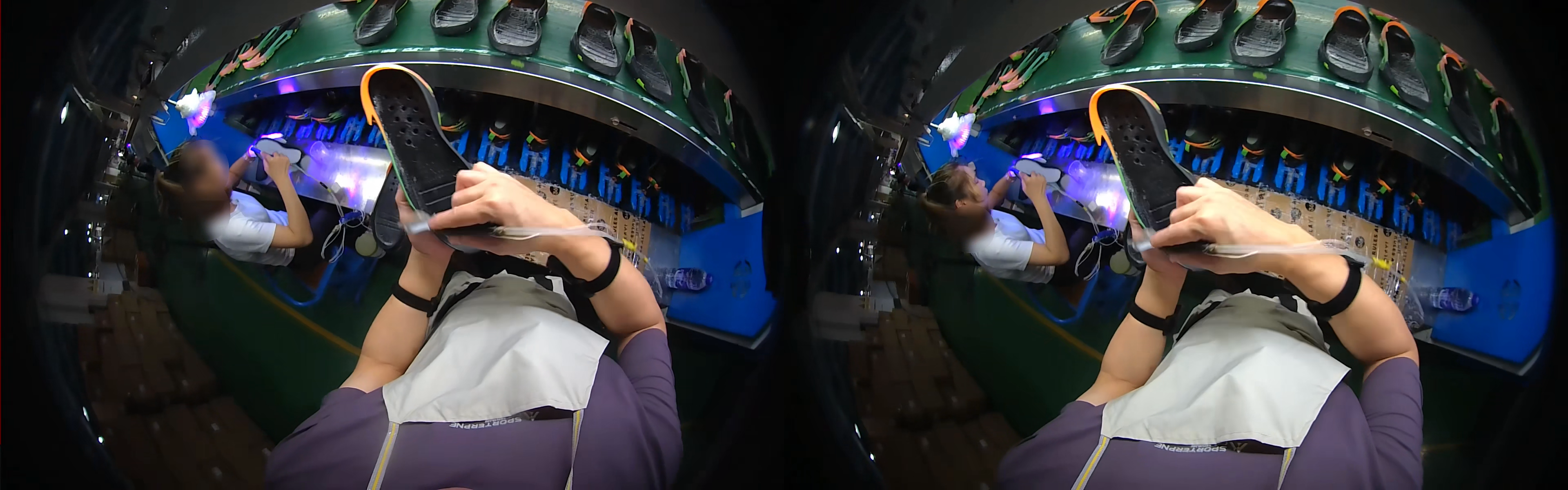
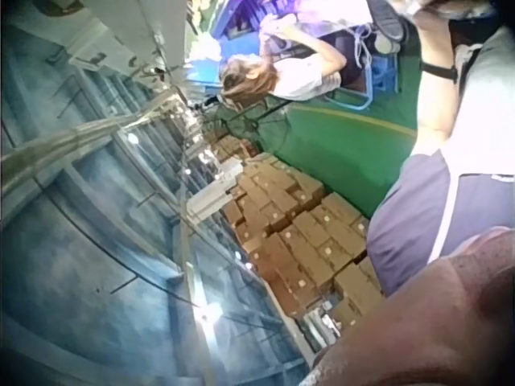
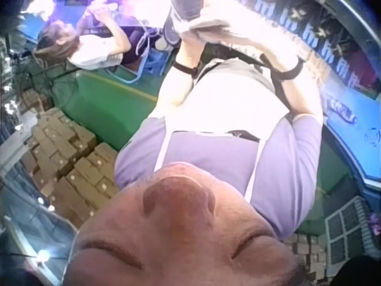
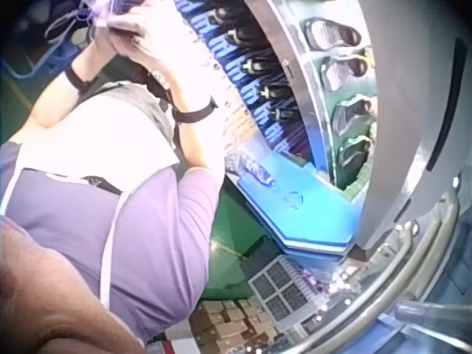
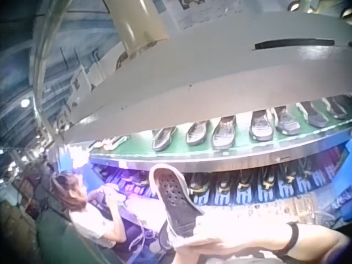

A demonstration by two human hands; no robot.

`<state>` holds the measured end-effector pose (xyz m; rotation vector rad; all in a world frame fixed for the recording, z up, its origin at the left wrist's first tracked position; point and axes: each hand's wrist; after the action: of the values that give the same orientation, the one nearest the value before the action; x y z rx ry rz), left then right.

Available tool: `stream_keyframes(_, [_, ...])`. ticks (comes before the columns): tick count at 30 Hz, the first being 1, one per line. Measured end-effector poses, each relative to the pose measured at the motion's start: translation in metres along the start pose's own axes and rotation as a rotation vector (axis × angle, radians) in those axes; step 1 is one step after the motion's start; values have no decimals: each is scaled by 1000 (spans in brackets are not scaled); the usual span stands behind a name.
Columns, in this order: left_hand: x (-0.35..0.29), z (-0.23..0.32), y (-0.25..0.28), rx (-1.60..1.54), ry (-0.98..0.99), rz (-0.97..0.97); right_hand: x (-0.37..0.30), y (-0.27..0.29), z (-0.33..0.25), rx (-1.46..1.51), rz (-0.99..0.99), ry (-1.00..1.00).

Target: The person is applying adhesive to shoe soles using a brush and placing them into a machine for processing.

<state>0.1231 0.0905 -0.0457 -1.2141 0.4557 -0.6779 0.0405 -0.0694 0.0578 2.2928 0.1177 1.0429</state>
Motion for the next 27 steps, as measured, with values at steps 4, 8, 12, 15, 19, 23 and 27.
stream_keyframes(4, [5, 11, 3, -141, 55, -81, -2, 8, -4, -208, 148, -275])
stream_keyframes(8, [6, 13, -13, -73, 133, -69, -4, 7, -6, 90, -127, -17])
stream_keyframes(12, [12, 20, -13, -122, 121, -160, -6, 11, -7, 26, 130, -237])
stream_keyframes(15, [21, 31, -12, -46, 115, -71, -1, 10, -6, -1, -109, -37])
stream_keyframes(19, [22, 51, -17, 18, 146, -90, 2, 18, -11, 285, -99, -202])
stream_keyframes(23, [23, 53, -35, 276, -5, -113, 0, 16, -9, -47, -138, -6])
stream_keyframes(27, [26, 57, -36, 367, 73, -194, -10, 27, -20, 163, -278, -283])
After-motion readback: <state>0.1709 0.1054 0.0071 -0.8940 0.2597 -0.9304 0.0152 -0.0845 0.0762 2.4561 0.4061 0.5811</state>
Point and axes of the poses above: each hand's wrist, its own x-axis towards the middle knuckle, its own y-axis out of the back of the hand, z = x × y, and after that the axes turned 6 degrees about z, right-handed
